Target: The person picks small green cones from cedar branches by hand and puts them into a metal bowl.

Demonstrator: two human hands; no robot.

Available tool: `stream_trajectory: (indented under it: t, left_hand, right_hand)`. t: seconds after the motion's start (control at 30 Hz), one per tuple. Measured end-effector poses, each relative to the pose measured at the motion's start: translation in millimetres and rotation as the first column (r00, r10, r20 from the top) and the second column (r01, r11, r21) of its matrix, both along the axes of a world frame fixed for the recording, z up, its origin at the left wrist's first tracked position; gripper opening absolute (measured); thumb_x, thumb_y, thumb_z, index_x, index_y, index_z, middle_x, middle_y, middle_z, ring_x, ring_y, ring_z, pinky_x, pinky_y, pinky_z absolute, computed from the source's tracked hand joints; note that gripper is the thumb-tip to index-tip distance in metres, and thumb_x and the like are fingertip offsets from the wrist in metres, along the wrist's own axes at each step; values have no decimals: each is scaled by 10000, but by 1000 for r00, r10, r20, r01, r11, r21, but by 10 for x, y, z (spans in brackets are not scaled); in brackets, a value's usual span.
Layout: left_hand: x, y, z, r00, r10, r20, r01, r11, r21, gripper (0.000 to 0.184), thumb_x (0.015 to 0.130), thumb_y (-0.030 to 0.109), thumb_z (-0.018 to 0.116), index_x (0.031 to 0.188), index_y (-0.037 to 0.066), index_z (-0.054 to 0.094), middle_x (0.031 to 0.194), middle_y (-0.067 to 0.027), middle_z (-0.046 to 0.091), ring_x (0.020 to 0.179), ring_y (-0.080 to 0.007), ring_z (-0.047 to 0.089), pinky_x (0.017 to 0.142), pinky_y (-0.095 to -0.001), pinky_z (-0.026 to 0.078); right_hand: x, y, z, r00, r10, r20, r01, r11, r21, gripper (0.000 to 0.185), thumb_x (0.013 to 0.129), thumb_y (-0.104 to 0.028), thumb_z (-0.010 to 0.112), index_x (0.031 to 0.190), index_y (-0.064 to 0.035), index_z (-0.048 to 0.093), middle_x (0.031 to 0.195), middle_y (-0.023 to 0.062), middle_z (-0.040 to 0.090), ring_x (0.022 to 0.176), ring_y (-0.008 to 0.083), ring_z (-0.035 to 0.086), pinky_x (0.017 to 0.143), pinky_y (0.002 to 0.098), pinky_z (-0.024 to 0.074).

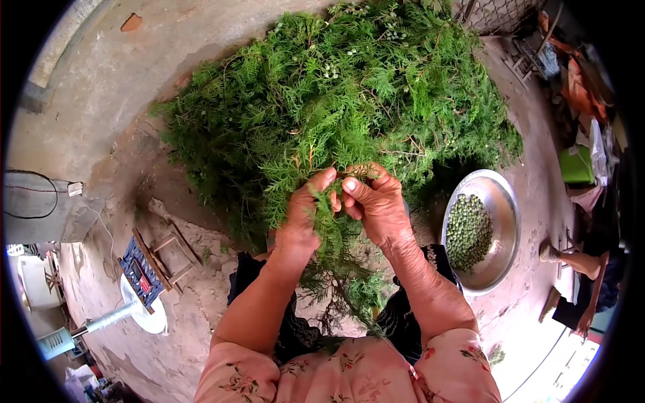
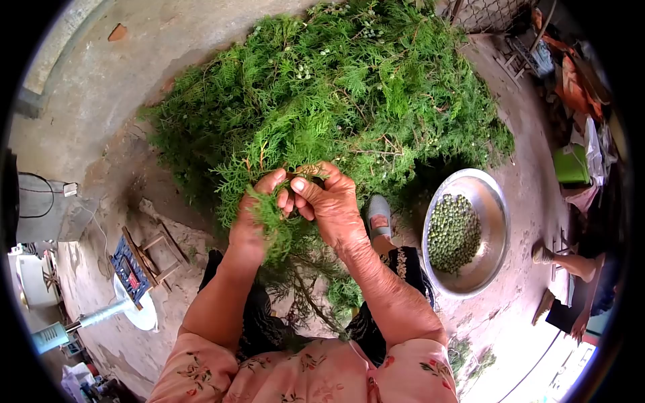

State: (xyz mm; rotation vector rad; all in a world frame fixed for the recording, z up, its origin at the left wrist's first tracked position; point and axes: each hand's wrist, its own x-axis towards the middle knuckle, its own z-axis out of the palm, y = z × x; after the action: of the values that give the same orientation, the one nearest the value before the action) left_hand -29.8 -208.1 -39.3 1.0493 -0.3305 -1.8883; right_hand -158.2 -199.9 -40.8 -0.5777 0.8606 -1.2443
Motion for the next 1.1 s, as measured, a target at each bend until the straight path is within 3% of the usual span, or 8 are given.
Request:
stream_trajectory:
  t: [0.17,0.3,0.4,0.7,0.8,0.9,0.93,1.1]
  left_hand:
    - [27,108,-110,983,-56,-175,15,974,-228,227,868,192,517,993,10,568,706,-10,501,627,-117,451,565,-247,362]
    - [23,123,-122,996,-84,-40,70,960,-271,225,868,200,522,1017,42,581,944,-29,549,637,-95,452,567,-222,355]
    - [71,-31,-106,994,57,98,-61,998,34,279,851,287,575,1025,69,575,788,-12,578,575,-106,466,520,-232,392]
    - [124,-124,-133,948,275,159,-277,961,-12,276,807,241,634,1020,74,580,913,-7,567,715,-107,535,614,-229,485]
    - [129,-128,-219,950,269,159,-274,962,11,251,815,183,618,1034,72,567,973,-16,543,849,-125,526,710,-274,512]
    - [90,-118,-144,955,276,110,-274,961,-31,230,815,165,614,1018,66,567,961,-23,538,848,-138,525,735,-291,518]
    - [74,-116,-123,957,271,101,-270,963,-29,219,800,195,636,987,94,582,945,16,538,797,-100,498,672,-263,465]
    - [111,-108,-159,958,205,198,-212,977,12,196,787,210,655,946,112,596,915,49,544,802,-70,493,587,-215,422]
  right_hand:
    - [-55,-8,-142,986,-6,167,-7,997,76,130,826,-101,599,920,-17,567,596,53,545,458,116,476,411,207,368]
    - [-200,-43,-161,958,-285,37,263,922,283,109,863,-118,551,907,-19,562,623,22,495,502,102,447,468,222,384]
    - [-360,-106,-191,946,-243,215,211,964,162,111,870,-120,529,928,-26,545,720,35,506,605,131,482,509,265,422]
    - [-383,-131,-51,913,-121,389,73,988,137,97,841,-151,551,815,-57,546,773,65,556,604,148,507,479,244,395]
    - [-348,-93,-23,997,-15,71,11,999,51,86,802,-158,626,762,-82,625,702,13,569,486,59,457,376,173,302]
    - [-146,18,60,915,-33,-403,26,999,-23,126,761,-69,661,886,-59,653,770,15,572,563,54,495,441,190,388]
    - [-117,26,-11,823,-127,-554,-17,969,-248,205,730,-17,678,932,-40,647,818,18,569,662,70,517,543,203,436]
    - [4,-3,-152,675,-253,-693,-139,879,-456,267,724,22,665,984,-33,638,857,21,560,746,99,530,621,204,443]
